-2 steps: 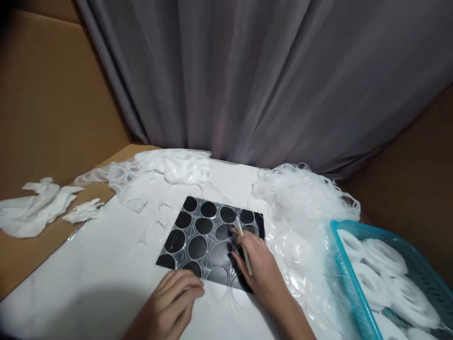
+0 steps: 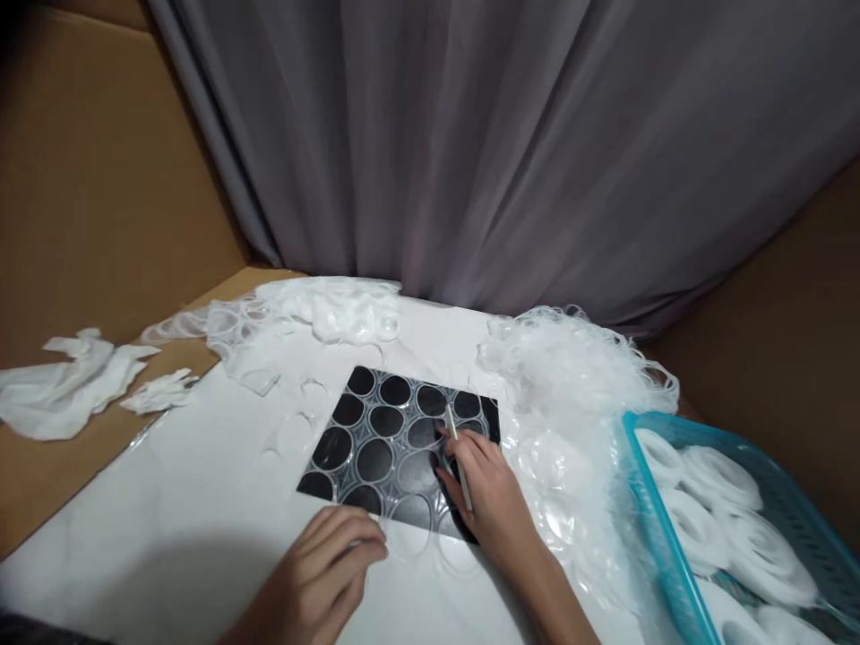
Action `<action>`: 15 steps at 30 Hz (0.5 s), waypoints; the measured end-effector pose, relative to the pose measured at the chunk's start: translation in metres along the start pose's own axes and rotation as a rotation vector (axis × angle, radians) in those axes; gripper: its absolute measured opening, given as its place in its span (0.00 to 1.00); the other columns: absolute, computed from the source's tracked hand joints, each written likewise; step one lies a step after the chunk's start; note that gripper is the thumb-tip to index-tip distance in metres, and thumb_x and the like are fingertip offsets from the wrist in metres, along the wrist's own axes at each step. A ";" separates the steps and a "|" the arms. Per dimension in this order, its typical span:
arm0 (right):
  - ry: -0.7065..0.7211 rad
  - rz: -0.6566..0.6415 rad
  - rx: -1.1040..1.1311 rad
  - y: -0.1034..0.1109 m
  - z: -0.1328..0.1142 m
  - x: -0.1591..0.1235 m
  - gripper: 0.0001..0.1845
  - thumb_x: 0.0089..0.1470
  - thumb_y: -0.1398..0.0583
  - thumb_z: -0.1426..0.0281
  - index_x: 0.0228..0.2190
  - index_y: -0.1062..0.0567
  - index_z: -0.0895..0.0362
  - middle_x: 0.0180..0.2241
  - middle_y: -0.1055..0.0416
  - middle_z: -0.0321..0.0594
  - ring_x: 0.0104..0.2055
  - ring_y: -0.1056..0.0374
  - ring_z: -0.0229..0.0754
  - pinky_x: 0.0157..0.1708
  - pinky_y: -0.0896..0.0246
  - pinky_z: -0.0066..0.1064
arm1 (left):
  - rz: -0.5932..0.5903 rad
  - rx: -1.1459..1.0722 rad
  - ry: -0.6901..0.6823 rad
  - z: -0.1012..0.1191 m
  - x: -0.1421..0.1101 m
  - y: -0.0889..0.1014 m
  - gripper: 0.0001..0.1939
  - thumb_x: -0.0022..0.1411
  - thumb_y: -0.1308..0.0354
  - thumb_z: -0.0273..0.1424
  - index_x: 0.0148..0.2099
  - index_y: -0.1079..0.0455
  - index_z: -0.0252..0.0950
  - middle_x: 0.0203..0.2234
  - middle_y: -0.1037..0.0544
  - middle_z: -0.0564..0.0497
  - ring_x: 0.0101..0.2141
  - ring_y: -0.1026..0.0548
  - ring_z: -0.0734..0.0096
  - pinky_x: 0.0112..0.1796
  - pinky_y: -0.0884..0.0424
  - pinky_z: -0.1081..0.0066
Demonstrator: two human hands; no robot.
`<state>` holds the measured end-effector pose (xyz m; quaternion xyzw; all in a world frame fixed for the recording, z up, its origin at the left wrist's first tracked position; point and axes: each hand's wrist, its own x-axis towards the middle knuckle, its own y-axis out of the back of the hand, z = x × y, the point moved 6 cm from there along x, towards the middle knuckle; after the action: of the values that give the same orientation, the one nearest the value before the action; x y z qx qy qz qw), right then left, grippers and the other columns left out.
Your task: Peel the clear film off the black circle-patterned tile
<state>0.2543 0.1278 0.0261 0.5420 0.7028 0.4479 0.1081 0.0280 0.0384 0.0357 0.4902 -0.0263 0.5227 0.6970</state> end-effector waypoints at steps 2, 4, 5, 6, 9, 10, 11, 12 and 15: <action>0.059 -0.018 -0.139 -0.003 -0.001 0.005 0.07 0.73 0.41 0.73 0.47 0.24 0.50 0.54 0.19 0.49 0.57 0.24 0.59 0.51 0.28 0.50 | -0.044 -0.033 -0.002 0.004 0.001 -0.001 0.19 0.67 0.51 0.16 0.52 0.27 0.37 0.40 0.19 0.44 0.40 0.22 0.59 0.41 0.24 0.60; 0.123 -0.057 -0.304 -0.004 -0.004 0.011 0.09 0.72 0.42 0.76 0.42 0.24 0.52 0.44 0.19 0.46 0.47 0.25 0.55 0.45 0.32 0.45 | -0.064 -0.063 -0.005 0.007 0.002 -0.002 0.17 0.68 0.51 0.16 0.51 0.27 0.37 0.40 0.20 0.44 0.39 0.23 0.60 0.40 0.25 0.60; 0.154 -0.078 -0.382 -0.003 -0.007 0.015 0.11 0.71 0.42 0.78 0.40 0.24 0.52 0.39 0.21 0.44 0.43 0.27 0.53 0.42 0.34 0.43 | -0.070 -0.075 -0.008 0.008 0.003 -0.002 0.17 0.69 0.51 0.16 0.50 0.27 0.37 0.40 0.20 0.44 0.39 0.23 0.60 0.40 0.26 0.61; 0.183 -0.097 -0.449 -0.001 -0.011 0.020 0.12 0.70 0.42 0.80 0.38 0.25 0.53 0.36 0.23 0.43 0.40 0.30 0.51 0.40 0.37 0.41 | -0.077 -0.083 -0.017 0.009 0.004 -0.003 0.17 0.69 0.51 0.16 0.50 0.27 0.37 0.40 0.20 0.44 0.39 0.23 0.60 0.40 0.26 0.61; 0.252 -0.119 -0.591 0.015 -0.026 0.037 0.13 0.69 0.42 0.83 0.35 0.27 0.54 0.35 0.26 0.42 0.38 0.34 0.49 0.37 0.40 0.38 | -0.082 -0.102 -0.040 0.011 0.003 -0.004 0.18 0.69 0.52 0.15 0.50 0.26 0.38 0.40 0.19 0.44 0.39 0.22 0.60 0.41 0.26 0.62; 0.271 -0.112 -0.625 0.023 -0.032 0.044 0.13 0.69 0.42 0.83 0.35 0.28 0.55 0.35 0.26 0.43 0.38 0.35 0.48 0.37 0.41 0.38 | -0.073 -0.117 -0.034 0.010 0.001 -0.004 0.19 0.70 0.52 0.15 0.50 0.26 0.39 0.40 0.19 0.45 0.40 0.22 0.61 0.41 0.25 0.63; 0.291 -0.103 -0.654 0.031 -0.038 0.051 0.13 0.69 0.42 0.84 0.36 0.28 0.55 0.35 0.26 0.43 0.38 0.35 0.48 0.37 0.41 0.37 | -0.055 -0.141 -0.016 0.007 -0.001 -0.003 0.18 0.71 0.51 0.15 0.50 0.25 0.40 0.40 0.18 0.46 0.40 0.21 0.62 0.42 0.24 0.64; 0.310 -0.089 -0.680 0.041 -0.044 0.059 0.13 0.69 0.42 0.84 0.36 0.28 0.55 0.36 0.26 0.44 0.39 0.35 0.48 0.37 0.41 0.37 | -0.027 -0.172 0.016 0.003 -0.003 -0.002 0.18 0.72 0.50 0.16 0.49 0.25 0.41 0.39 0.18 0.46 0.41 0.20 0.63 0.43 0.23 0.65; 0.356 0.010 -0.736 0.079 -0.060 0.082 0.12 0.71 0.43 0.82 0.36 0.28 0.55 0.36 0.26 0.44 0.40 0.35 0.49 0.38 0.40 0.37 | 0.106 -0.270 0.189 -0.021 -0.013 0.006 0.13 0.76 0.47 0.23 0.47 0.22 0.42 0.41 0.17 0.47 0.43 0.17 0.64 0.43 0.20 0.70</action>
<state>0.2371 0.1684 0.1469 0.3846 0.5007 0.7568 0.1691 0.0076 0.0443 0.0222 0.3387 -0.0564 0.5942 0.7273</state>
